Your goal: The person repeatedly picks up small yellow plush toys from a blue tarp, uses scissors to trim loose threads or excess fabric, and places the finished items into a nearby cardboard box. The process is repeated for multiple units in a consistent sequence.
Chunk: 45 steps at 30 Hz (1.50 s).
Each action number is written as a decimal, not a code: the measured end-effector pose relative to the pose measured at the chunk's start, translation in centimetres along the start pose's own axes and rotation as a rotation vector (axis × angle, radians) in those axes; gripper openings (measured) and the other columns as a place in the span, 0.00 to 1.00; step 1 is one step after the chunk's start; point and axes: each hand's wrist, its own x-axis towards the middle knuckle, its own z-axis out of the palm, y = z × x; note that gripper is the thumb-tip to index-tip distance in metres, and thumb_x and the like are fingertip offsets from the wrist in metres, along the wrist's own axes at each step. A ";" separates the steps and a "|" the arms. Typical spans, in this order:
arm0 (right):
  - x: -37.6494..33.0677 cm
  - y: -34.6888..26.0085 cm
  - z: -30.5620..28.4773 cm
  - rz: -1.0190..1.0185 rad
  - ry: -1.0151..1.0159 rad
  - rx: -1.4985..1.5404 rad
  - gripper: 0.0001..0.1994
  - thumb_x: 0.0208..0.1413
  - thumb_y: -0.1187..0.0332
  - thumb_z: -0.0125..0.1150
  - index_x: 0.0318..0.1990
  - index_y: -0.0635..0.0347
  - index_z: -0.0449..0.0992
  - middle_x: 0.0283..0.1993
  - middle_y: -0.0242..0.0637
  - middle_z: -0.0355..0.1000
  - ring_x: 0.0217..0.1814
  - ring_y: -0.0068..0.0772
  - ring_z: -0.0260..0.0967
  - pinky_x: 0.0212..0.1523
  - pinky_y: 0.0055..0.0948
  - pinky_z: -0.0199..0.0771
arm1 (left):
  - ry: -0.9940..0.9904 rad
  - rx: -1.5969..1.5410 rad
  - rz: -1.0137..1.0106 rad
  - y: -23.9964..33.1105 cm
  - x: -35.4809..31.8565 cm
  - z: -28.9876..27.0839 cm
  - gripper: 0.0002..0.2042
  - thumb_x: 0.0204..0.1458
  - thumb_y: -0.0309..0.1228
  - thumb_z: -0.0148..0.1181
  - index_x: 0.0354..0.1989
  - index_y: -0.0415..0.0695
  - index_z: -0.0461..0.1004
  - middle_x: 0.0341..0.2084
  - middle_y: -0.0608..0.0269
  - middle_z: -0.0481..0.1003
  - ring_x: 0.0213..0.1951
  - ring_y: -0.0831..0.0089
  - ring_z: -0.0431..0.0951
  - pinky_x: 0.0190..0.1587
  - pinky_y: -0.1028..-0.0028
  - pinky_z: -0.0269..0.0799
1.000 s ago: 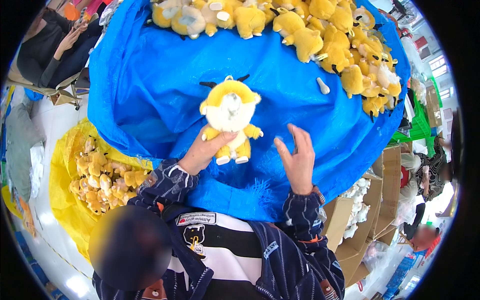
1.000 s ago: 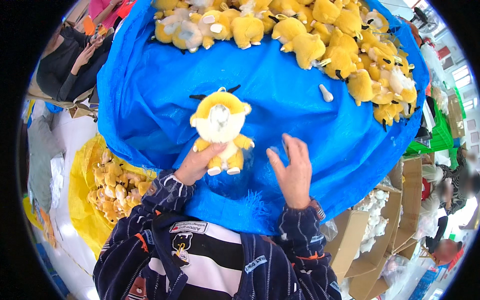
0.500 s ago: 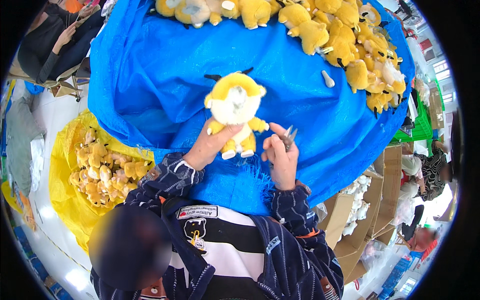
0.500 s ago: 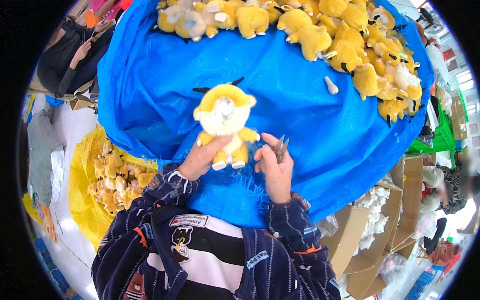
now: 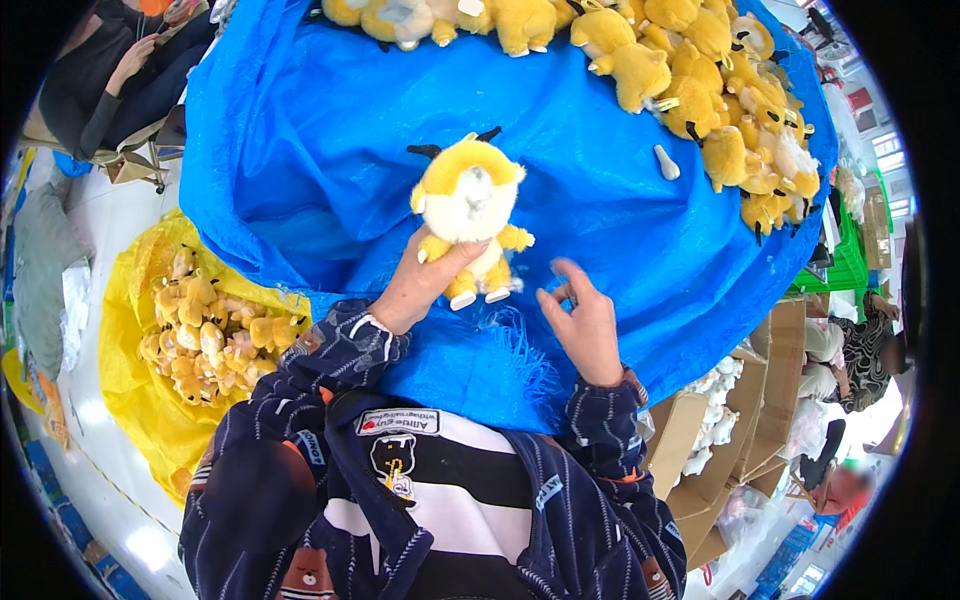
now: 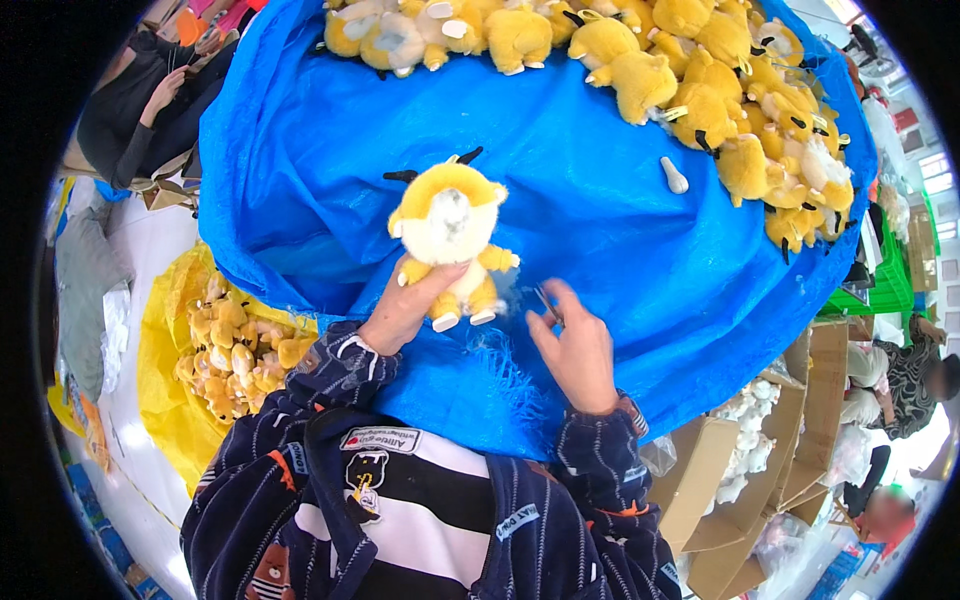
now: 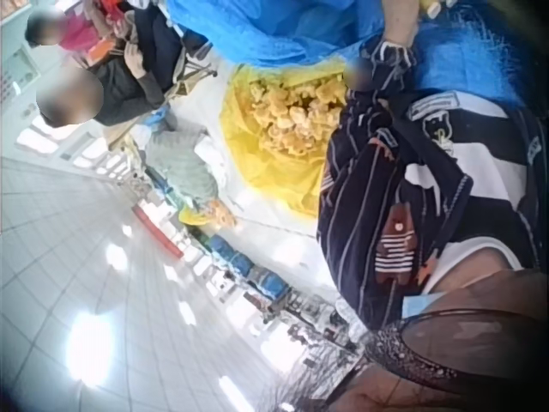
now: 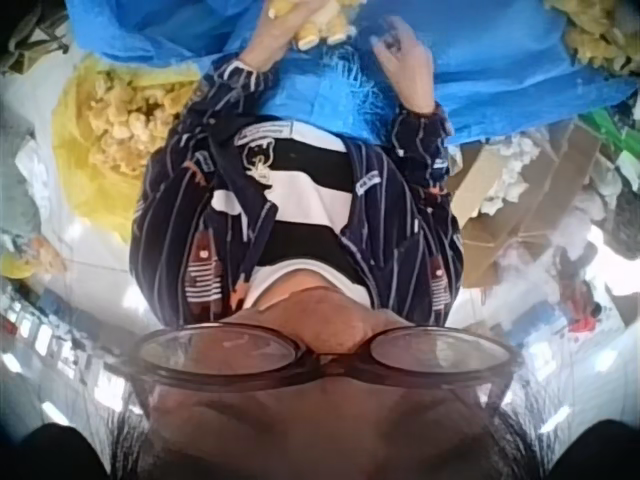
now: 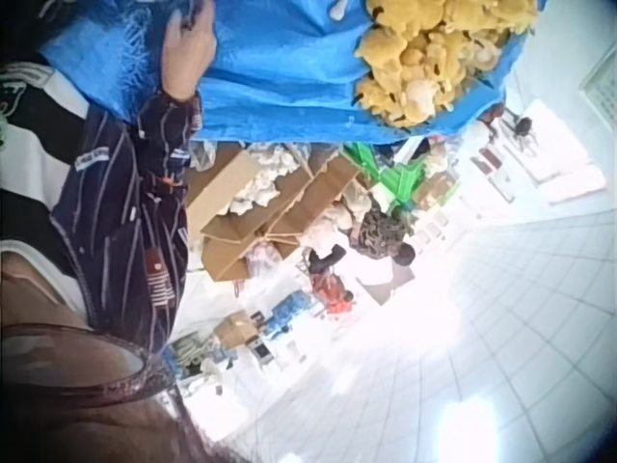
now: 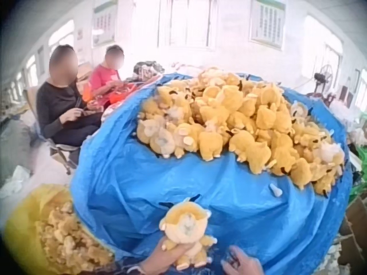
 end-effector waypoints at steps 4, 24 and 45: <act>-0.3 -0.6 0.4 -0.152 0.119 0.057 0.15 0.47 0.71 0.64 0.44 0.63 0.73 0.29 0.43 0.71 0.29 0.37 0.72 0.30 0.31 0.71 | -0.002 -0.007 0.011 0.0 0.1 0.1 0.19 0.53 0.30 0.60 0.53 0.40 0.67 0.47 0.63 0.72 0.48 0.75 0.72 0.50 0.75 0.68; 0.6 -0.2 -1.0 -0.094 0.250 0.272 0.19 0.43 0.72 0.69 0.45 0.63 0.74 0.31 0.28 0.70 0.22 0.12 0.56 0.19 0.15 0.54 | -0.069 -0.360 -0.242 1.3 0.2 0.8 0.18 0.57 0.36 0.52 0.55 0.43 0.64 0.45 0.60 0.73 0.42 0.70 0.77 0.36 0.72 0.77; 0.5 -0.2 0.9 0.168 -0.179 1.340 0.17 0.52 0.71 0.59 0.49 0.68 0.69 0.24 0.30 0.68 0.21 0.18 0.62 0.23 0.17 0.62 | -0.202 -0.573 -0.483 0.2 -0.7 0.5 0.18 0.50 0.25 0.53 0.49 0.33 0.64 0.37 0.53 0.72 0.33 0.66 0.74 0.32 0.73 0.71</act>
